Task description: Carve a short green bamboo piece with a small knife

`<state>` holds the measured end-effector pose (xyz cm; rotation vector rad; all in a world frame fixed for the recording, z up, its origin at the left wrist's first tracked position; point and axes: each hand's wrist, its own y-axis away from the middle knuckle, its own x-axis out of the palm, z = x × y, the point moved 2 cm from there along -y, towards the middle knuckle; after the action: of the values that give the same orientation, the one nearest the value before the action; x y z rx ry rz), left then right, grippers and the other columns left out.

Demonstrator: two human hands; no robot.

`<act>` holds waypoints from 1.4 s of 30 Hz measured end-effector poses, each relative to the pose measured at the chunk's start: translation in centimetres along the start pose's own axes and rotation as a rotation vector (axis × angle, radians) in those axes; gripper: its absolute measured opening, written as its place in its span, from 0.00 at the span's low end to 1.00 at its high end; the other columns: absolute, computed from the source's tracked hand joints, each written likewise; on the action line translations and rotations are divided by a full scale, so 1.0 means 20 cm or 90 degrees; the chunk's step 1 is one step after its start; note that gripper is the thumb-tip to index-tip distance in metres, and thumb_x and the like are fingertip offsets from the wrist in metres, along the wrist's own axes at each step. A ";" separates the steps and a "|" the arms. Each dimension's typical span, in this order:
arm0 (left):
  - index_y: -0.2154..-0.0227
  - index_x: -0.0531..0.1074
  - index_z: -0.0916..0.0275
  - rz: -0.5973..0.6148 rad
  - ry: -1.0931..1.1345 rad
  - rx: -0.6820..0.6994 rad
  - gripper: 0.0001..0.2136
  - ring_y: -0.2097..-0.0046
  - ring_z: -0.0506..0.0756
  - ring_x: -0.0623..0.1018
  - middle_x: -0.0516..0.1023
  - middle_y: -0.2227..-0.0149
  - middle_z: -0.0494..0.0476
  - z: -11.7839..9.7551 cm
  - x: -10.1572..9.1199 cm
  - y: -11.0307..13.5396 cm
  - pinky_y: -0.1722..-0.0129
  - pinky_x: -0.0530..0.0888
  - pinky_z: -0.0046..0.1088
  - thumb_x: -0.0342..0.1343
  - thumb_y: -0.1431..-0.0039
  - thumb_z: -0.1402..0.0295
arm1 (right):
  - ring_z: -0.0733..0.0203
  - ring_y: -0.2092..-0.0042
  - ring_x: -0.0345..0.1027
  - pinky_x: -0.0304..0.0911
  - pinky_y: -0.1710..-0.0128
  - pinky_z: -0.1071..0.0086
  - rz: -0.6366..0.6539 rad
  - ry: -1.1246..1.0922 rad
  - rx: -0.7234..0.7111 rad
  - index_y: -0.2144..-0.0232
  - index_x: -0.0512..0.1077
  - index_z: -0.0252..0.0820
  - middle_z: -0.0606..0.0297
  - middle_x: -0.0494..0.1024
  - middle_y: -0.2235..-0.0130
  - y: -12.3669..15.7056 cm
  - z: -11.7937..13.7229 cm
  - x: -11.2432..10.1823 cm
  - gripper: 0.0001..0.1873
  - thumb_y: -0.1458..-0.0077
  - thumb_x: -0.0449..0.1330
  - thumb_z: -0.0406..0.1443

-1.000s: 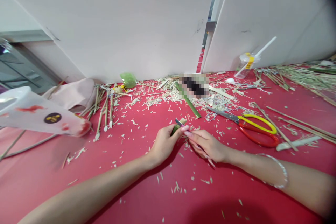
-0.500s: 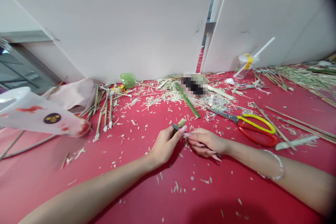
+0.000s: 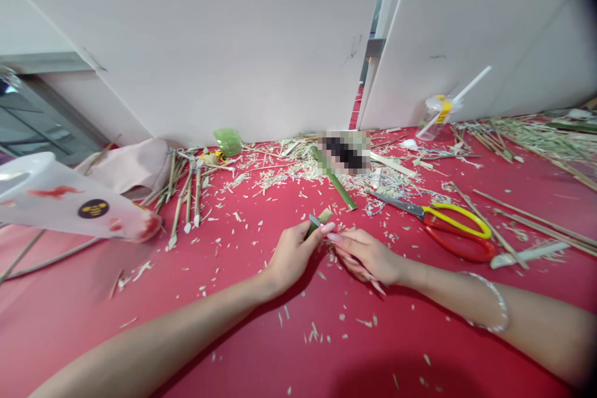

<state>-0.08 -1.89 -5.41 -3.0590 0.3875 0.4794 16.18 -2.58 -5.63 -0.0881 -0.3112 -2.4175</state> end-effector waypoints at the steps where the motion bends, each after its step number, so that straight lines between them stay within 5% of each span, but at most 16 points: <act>1: 0.71 0.74 0.67 -0.003 -0.007 -0.001 0.22 0.65 0.55 0.73 0.75 0.71 0.52 -0.01 0.00 0.00 0.62 0.69 0.28 0.53 0.41 0.49 | 0.73 0.88 0.46 0.46 0.87 0.77 -0.015 0.013 -0.013 0.83 0.56 0.42 0.77 0.55 0.89 0.01 0.00 0.01 0.30 0.39 0.51 0.56; 9: 0.78 0.67 0.64 -0.028 -0.053 -0.025 0.23 0.73 0.49 0.60 0.59 0.79 0.46 -0.03 0.00 0.02 0.73 0.59 0.24 0.53 0.43 0.47 | 0.70 0.84 0.52 0.49 0.84 0.75 -0.142 0.119 -0.050 0.81 0.58 0.43 0.74 0.58 0.87 0.05 -0.03 0.04 0.29 0.35 0.46 0.53; 12: 0.78 0.67 0.64 -0.032 -0.045 -0.014 0.23 0.74 0.49 0.61 0.60 0.79 0.46 -0.01 0.00 0.01 0.74 0.60 0.24 0.53 0.43 0.47 | 0.70 0.85 0.52 0.50 0.84 0.75 -0.093 0.095 -0.052 0.82 0.58 0.43 0.74 0.57 0.87 0.03 -0.02 0.03 0.29 0.35 0.46 0.53; 15: 0.74 0.72 0.65 -0.019 0.000 -0.007 0.22 0.69 0.53 0.71 0.72 0.74 0.51 -0.01 0.00 0.02 0.66 0.68 0.27 0.54 0.42 0.48 | 0.72 0.87 0.48 0.47 0.87 0.77 0.004 0.030 -0.024 0.82 0.57 0.42 0.76 0.56 0.89 0.02 0.00 0.01 0.29 0.37 0.50 0.54; 17: 0.66 0.76 0.65 -0.004 0.041 -0.005 0.20 0.57 0.59 0.76 0.80 0.63 0.57 -0.01 0.00 0.02 0.55 0.71 0.32 0.55 0.41 0.50 | 0.73 0.89 0.45 0.45 0.89 0.78 0.049 -0.006 0.003 0.81 0.57 0.43 0.78 0.56 0.89 0.01 0.00 0.00 0.28 0.39 0.52 0.55; 20: 0.57 0.77 0.64 0.004 0.081 -0.002 0.21 0.44 0.65 0.72 0.78 0.49 0.60 -0.01 0.00 0.03 0.42 0.66 0.38 0.55 0.41 0.51 | 0.73 0.90 0.43 0.42 0.91 0.79 0.105 -0.050 0.036 0.80 0.57 0.43 0.79 0.56 0.90 -0.01 0.00 -0.03 0.27 0.40 0.53 0.55; 25: 0.56 0.77 0.64 -0.001 0.086 -0.006 0.22 0.43 0.65 0.71 0.78 0.47 0.59 0.00 0.01 0.02 0.38 0.63 0.43 0.56 0.41 0.50 | 0.74 0.90 0.42 0.47 0.90 0.79 0.160 -0.104 0.056 0.80 0.56 0.42 0.79 0.57 0.90 -0.02 -0.01 -0.06 0.26 0.39 0.54 0.52; 30: 0.58 0.78 0.63 0.009 0.095 -0.007 0.21 0.40 0.66 0.70 0.76 0.45 0.61 -0.01 0.00 0.01 0.39 0.63 0.42 0.57 0.43 0.50 | 0.74 0.90 0.43 0.45 0.90 0.79 0.110 -0.067 0.044 0.80 0.57 0.42 0.79 0.56 0.90 -0.01 -0.02 -0.05 0.27 0.40 0.53 0.54; 37: 0.66 0.77 0.68 -0.003 0.087 -0.031 0.21 0.54 0.63 0.77 0.82 0.61 0.60 -0.03 0.00 0.00 0.49 0.71 0.36 0.58 0.46 0.50 | 0.73 0.87 0.48 0.48 0.86 0.77 0.015 0.002 -0.035 0.82 0.58 0.42 0.77 0.56 0.89 0.01 -0.01 0.00 0.28 0.38 0.52 0.54; 42: 0.76 0.72 0.65 -0.025 0.044 -0.035 0.21 0.67 0.54 0.71 0.71 0.75 0.50 -0.03 -0.01 0.00 0.64 0.68 0.26 0.58 0.47 0.48 | 0.70 0.85 0.51 0.49 0.84 0.75 -0.045 0.071 -0.052 0.82 0.59 0.42 0.75 0.57 0.88 0.03 -0.02 0.02 0.29 0.35 0.48 0.53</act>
<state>-0.08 -1.95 -4.84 -3.1372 0.3210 0.3902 16.26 -3.27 -5.86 0.0215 -0.1674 -2.4947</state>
